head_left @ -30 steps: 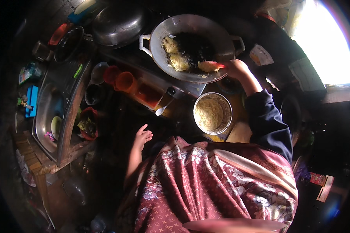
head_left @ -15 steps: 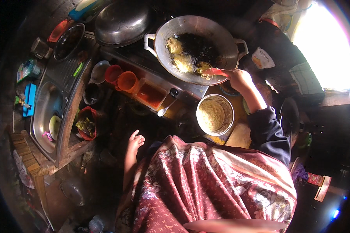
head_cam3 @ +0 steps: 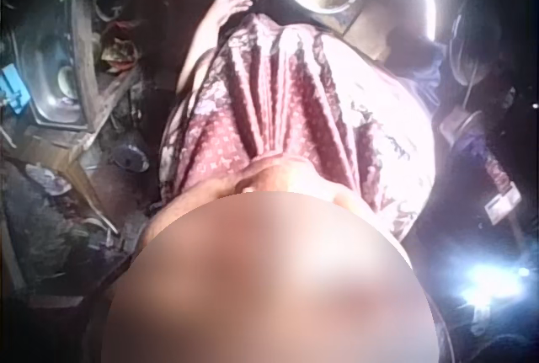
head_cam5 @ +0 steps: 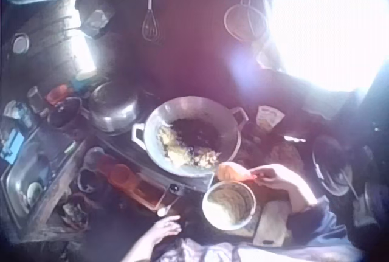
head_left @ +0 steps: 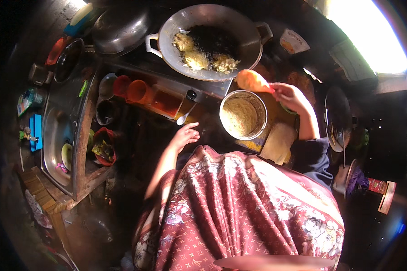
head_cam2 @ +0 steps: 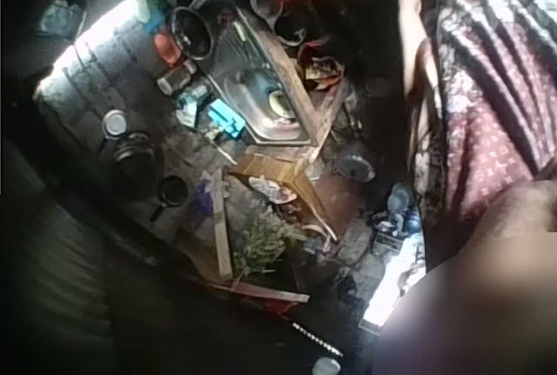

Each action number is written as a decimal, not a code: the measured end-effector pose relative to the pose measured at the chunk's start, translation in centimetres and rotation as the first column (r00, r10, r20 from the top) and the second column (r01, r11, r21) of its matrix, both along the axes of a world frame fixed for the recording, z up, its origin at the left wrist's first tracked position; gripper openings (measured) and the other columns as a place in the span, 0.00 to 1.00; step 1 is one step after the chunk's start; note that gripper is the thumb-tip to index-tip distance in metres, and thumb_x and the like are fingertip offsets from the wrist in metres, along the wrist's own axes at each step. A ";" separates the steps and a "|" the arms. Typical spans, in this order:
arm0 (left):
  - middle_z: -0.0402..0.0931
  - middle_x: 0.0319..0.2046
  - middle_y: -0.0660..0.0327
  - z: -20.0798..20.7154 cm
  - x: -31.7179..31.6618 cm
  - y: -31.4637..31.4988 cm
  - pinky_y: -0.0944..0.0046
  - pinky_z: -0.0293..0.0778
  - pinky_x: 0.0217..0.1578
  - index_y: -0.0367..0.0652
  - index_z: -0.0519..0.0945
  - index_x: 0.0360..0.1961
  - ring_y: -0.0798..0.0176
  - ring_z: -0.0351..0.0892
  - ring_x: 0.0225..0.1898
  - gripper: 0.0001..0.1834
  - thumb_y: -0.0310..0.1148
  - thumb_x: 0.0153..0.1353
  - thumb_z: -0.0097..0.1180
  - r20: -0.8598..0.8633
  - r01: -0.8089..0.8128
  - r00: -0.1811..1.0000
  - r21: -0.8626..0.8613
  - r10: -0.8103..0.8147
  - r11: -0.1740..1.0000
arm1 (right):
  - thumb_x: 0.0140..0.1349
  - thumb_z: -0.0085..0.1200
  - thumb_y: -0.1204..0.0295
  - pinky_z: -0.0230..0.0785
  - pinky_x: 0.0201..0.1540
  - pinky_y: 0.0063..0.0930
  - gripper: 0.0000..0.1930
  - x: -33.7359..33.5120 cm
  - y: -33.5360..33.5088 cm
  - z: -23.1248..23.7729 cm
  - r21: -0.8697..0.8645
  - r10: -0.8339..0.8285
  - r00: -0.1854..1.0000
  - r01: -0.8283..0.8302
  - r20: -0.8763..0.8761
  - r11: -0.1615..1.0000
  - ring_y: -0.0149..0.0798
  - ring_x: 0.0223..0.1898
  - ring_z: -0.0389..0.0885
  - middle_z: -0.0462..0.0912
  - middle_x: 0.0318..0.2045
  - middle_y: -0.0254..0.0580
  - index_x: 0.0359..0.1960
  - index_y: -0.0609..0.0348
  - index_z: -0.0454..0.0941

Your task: The person prepares food in a small kitchen, handling a knife, ladle, and various containers. They stir a pot, transfer food to a plate, wash the plate, and add batter to a wok. The person also moves around the kitchen and opens a refrigerator.

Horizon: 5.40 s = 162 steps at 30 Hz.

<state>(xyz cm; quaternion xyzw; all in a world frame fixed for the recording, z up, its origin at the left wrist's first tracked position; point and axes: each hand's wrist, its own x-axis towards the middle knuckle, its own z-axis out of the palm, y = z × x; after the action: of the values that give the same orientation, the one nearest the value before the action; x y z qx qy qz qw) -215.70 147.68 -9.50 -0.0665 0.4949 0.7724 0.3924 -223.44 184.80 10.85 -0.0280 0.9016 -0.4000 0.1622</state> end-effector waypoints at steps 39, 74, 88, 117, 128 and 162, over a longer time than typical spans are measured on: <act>0.68 0.42 0.55 -1.6 0.5 15.6 0.68 0.78 0.23 0.47 0.40 0.62 0.66 0.75 0.32 0.38 0.21 0.54 0.46 -0.157 -0.084 0.986 -0.212 0.050 0.974 | 0.52 0.50 0.62 0.66 0.43 0.29 0.15 6.6 -2.0 -20.0 0.187 -0.292 0.930 0.253 0.224 0.949 0.42 0.37 0.77 0.78 0.34 0.47 0.38 0.55 0.77; 0.72 0.33 0.60 -1.4 2.5 -1.6 0.69 0.72 0.34 0.48 0.58 0.58 0.66 0.74 0.34 0.28 0.30 0.55 0.51 0.049 -0.157 0.983 -0.276 0.177 0.948 | 0.57 0.48 0.61 0.45 0.14 0.12 0.12 -2.7 4.6 3.4 -0.365 -0.151 0.861 0.356 0.485 0.860 0.18 0.13 0.55 0.63 0.15 0.22 0.36 0.56 0.74; 0.73 0.29 0.61 -3.1 9.1 -11.7 0.70 0.74 0.28 0.44 0.61 0.54 0.67 0.75 0.30 0.24 0.29 0.55 0.49 0.197 -0.518 0.767 -0.372 0.611 0.770 | 0.42 0.55 0.50 0.68 0.38 0.32 0.23 -20.1 -3.9 -2.5 0.808 -0.031 0.997 0.079 -0.075 0.583 0.42 0.38 0.77 0.79 0.34 0.42 0.38 0.49 0.77; 0.72 0.30 0.62 -3.2 9.1 -12.3 0.69 0.73 0.30 0.43 0.62 0.54 0.67 0.74 0.31 0.23 0.30 0.56 0.48 0.210 -0.474 0.756 -0.477 0.620 0.740 | 0.48 0.51 0.57 0.69 0.38 0.36 0.17 -19.0 -6.7 -2.6 0.771 -0.164 0.985 0.139 -0.045 0.622 0.45 0.38 0.77 0.79 0.35 0.44 0.41 0.43 0.75; 0.72 0.36 0.59 1.0 5.7 -6.7 0.67 0.73 0.37 0.47 0.66 0.52 0.65 0.74 0.37 0.20 0.30 0.57 0.47 0.104 -0.225 0.962 -0.218 0.252 0.950 | 0.57 0.48 0.59 0.47 0.17 0.10 0.15 -10.9 3.9 0.3 -0.156 -0.433 0.891 0.451 0.136 0.879 0.18 0.15 0.56 0.65 0.17 0.22 0.43 0.49 0.74; 0.69 0.43 0.60 -1.2 -0.5 14.1 0.70 0.76 0.25 0.55 0.47 0.61 0.67 0.74 0.35 0.38 0.22 0.53 0.49 -0.044 -0.050 0.998 -0.160 0.044 0.986 | 0.57 0.48 0.65 0.46 0.17 0.13 0.15 9.8 3.4 -14.0 -0.451 -0.262 0.750 0.597 0.607 0.664 0.18 0.15 0.56 0.62 0.15 0.21 0.45 0.55 0.74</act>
<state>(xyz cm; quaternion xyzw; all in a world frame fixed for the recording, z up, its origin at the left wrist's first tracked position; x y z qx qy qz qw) -216.20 161.81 -10.72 -0.0939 0.5620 0.7400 0.3574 -213.68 188.16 -3.16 0.2450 0.6240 -0.6934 0.2642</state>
